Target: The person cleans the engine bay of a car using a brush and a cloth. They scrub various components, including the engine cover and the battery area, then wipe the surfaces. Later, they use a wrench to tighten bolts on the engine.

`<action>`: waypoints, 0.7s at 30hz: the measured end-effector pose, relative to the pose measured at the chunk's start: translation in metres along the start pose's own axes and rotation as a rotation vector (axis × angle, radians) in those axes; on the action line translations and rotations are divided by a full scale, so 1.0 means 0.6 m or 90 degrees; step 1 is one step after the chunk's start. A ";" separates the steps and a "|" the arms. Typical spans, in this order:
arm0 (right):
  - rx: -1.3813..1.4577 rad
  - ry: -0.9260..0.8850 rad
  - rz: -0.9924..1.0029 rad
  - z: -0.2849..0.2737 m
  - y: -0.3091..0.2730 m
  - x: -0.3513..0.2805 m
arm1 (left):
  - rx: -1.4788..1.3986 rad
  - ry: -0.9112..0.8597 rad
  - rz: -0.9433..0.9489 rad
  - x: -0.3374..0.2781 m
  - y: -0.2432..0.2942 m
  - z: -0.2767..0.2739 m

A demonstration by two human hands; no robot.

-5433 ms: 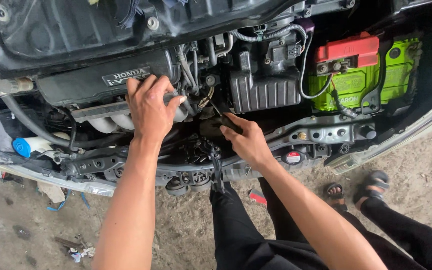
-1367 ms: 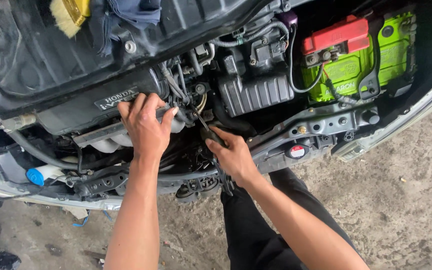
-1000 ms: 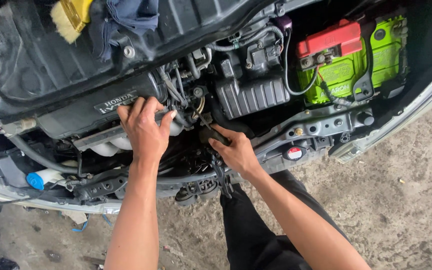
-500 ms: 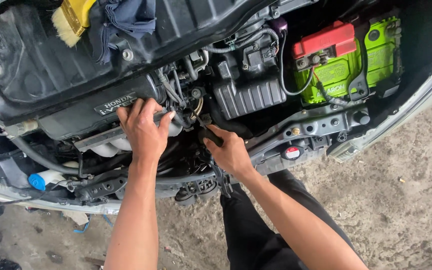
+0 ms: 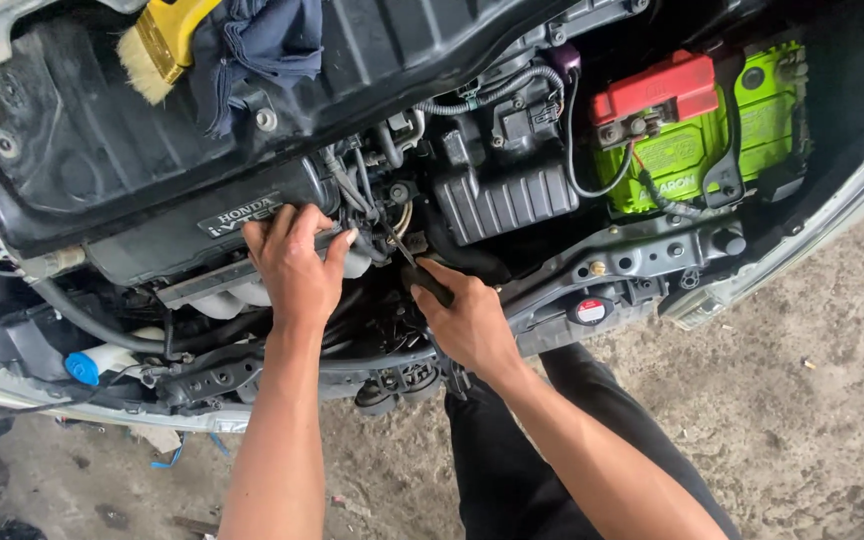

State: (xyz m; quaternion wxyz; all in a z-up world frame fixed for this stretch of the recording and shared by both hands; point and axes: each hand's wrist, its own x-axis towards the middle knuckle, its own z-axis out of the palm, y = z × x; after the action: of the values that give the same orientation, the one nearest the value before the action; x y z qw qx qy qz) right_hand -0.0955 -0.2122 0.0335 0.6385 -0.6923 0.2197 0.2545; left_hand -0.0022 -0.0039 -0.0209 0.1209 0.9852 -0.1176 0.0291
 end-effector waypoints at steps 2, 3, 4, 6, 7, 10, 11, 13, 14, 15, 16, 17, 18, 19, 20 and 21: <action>0.014 0.008 0.004 0.006 0.018 0.003 | -0.005 -0.001 0.004 -0.003 0.001 -0.002; 0.030 0.022 -0.002 0.008 0.025 0.009 | -0.008 0.008 0.016 0.004 0.000 -0.002; 0.032 0.023 -0.003 0.008 0.030 0.010 | -0.008 0.008 0.018 0.005 0.000 -0.003; -0.001 0.015 -0.058 0.008 0.042 0.007 | -0.011 0.005 0.015 0.003 0.001 -0.004; -0.001 0.016 -0.057 0.018 0.064 0.020 | -0.011 0.003 0.016 0.002 0.001 -0.003; -0.183 0.085 -0.092 0.041 0.099 0.039 | -0.012 0.008 0.022 0.002 0.002 -0.003; -0.267 0.118 -0.114 0.043 0.091 0.035 | -0.011 0.005 0.017 0.002 0.001 -0.002; -0.349 0.152 -0.134 0.050 0.090 0.034 | -0.009 0.000 0.014 0.003 0.000 -0.003; -0.397 0.158 -0.132 0.055 0.097 0.038 | -0.015 0.003 0.021 0.004 -0.001 -0.004; -0.447 0.163 -0.130 0.057 0.104 0.041 | -0.022 0.005 0.026 0.003 0.000 -0.003; -0.446 0.163 -0.128 0.062 0.105 0.041 | -0.023 0.003 0.026 0.003 -0.001 -0.003; -0.476 0.165 -0.134 0.066 0.105 0.042 | -0.025 0.003 0.029 0.004 -0.001 -0.003; -0.506 0.167 -0.140 0.070 0.105 0.043 | -0.028 0.004 0.031 0.004 -0.001 -0.003; -0.506 0.167 -0.142 0.073 0.106 0.046 | -0.027 0.006 0.031 0.005 -0.001 -0.002; -0.499 0.161 -0.147 0.076 0.106 0.050 | -0.025 0.009 0.030 0.006 -0.001 -0.002; -0.492 0.153 -0.149 0.080 0.108 0.050 | -0.023 0.009 0.027 0.004 0.000 -0.002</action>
State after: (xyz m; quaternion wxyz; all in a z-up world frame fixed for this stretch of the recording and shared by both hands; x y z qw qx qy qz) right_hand -0.1165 -0.1697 -0.0380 0.3259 -0.9260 0.1009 0.1614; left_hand 0.0000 -0.0039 -0.0196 0.1389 0.9800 -0.1382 0.0361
